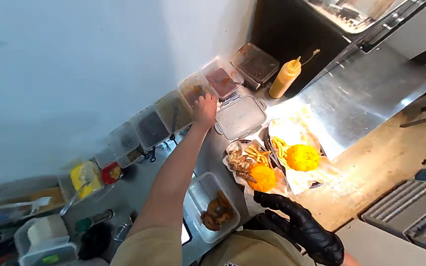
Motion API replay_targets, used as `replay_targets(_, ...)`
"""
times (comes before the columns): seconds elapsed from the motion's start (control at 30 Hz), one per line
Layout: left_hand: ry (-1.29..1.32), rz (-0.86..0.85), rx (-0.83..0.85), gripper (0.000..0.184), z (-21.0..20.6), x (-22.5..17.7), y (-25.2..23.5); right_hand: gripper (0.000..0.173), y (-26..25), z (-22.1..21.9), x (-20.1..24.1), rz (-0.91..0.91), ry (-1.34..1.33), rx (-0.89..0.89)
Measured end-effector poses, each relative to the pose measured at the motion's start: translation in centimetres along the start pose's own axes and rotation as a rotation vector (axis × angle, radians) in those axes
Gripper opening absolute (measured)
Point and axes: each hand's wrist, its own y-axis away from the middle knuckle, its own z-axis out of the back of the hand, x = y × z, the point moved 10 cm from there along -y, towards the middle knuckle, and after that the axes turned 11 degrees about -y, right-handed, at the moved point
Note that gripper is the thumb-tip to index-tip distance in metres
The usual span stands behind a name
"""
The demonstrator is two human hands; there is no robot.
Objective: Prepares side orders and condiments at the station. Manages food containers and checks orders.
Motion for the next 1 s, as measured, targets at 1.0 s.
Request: replay_targets(1.0, -0.268, -0.076, 0.208, 0.033, -0.2, -2.3, -1.3, 0.035, -19.8, 1.5, 6.2, -0.011, 0.087, 0.144)
